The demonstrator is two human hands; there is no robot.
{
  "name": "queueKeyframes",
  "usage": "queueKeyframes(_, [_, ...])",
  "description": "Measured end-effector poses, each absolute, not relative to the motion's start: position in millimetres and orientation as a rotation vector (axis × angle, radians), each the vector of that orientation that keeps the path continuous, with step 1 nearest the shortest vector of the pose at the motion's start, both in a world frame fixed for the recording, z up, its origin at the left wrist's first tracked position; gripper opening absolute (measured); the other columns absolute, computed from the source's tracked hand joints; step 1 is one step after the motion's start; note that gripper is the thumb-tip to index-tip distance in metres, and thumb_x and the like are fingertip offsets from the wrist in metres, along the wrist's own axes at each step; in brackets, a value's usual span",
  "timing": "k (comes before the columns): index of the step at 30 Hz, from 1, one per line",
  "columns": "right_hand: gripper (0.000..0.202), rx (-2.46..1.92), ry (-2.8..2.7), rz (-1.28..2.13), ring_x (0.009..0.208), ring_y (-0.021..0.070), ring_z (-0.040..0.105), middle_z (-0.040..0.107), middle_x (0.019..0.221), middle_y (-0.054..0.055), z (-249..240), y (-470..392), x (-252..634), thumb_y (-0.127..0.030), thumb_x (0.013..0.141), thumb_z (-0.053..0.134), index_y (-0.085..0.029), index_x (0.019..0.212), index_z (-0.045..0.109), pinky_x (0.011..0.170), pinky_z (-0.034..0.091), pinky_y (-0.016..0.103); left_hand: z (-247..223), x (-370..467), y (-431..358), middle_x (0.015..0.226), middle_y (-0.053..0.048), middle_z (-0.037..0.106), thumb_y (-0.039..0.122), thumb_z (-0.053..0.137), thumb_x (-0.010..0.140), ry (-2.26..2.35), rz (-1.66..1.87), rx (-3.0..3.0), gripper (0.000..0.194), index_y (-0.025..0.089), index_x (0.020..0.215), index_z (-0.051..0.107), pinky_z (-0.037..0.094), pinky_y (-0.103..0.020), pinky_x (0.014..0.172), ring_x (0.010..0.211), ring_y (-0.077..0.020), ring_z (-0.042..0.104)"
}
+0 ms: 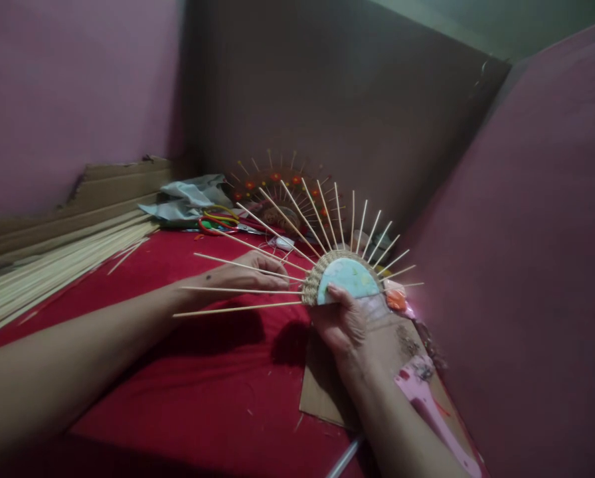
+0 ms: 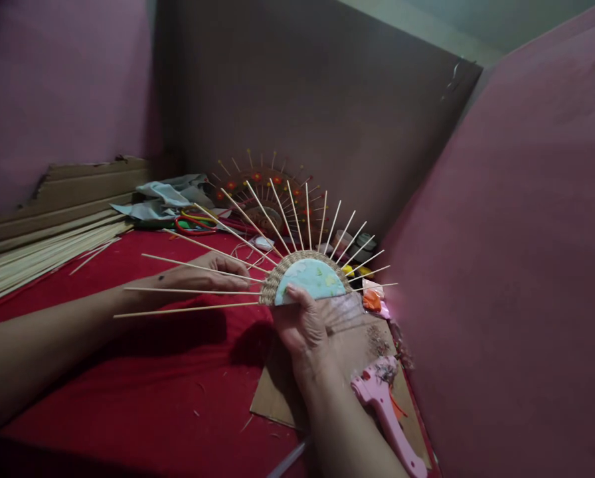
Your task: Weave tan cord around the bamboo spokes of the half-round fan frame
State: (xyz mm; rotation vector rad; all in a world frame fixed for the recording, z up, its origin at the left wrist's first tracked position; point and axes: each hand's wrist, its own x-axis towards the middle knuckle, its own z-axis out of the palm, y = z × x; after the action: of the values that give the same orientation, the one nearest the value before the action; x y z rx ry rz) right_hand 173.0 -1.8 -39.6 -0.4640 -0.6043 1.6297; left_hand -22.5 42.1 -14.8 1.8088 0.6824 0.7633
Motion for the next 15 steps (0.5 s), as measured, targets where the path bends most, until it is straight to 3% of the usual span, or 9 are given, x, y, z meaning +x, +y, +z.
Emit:
queueKeyframes(5, [0.039,-0.415,-0.683,1.609,0.082,0.0156,0.062,0.067,0.078,-0.002,-41.0,-0.5,174.0,-0.009,0.066,0.057,-0.025,0.102,0.058,0.085,0.049,0.035,-7.6,-37.8,50.6,0.057,0.002,0.046,0.029,0.064,0.076,0.629,0.590,1.831,0.022,0.010,0.066,0.059,0.024,-0.023,0.050,0.053,-0.0065,0.035])
queueKeyframes(8, [0.039,-0.442,-0.669,1.563,0.081,0.0143,0.063,0.068,0.078,-0.004,-40.6,0.8,174.6,-0.008,0.065,0.058,-0.026,0.099,0.058,0.082,0.051,0.032,-8.5,-46.5,56.1,0.053,0.003,0.044,0.026,0.064,0.075,0.594,0.573,1.767,0.023,0.010,0.060,0.056,0.022,-0.023,0.049,0.050,-0.0059,0.033])
queueKeyframes(15, [0.037,-0.519,-0.581,1.498,0.072,0.0134,0.064,0.069,0.074,-0.005,-37.9,5.6,174.2,-0.005,0.060,0.059,-0.024,0.092,0.060,0.080,0.053,0.033,-24.4,-64.8,75.6,0.060,0.000,0.056,0.018,0.065,0.063,0.619,0.701,1.561,0.009,0.011,0.069,0.066,0.032,-0.024,0.054,0.056,-0.0093,0.044])
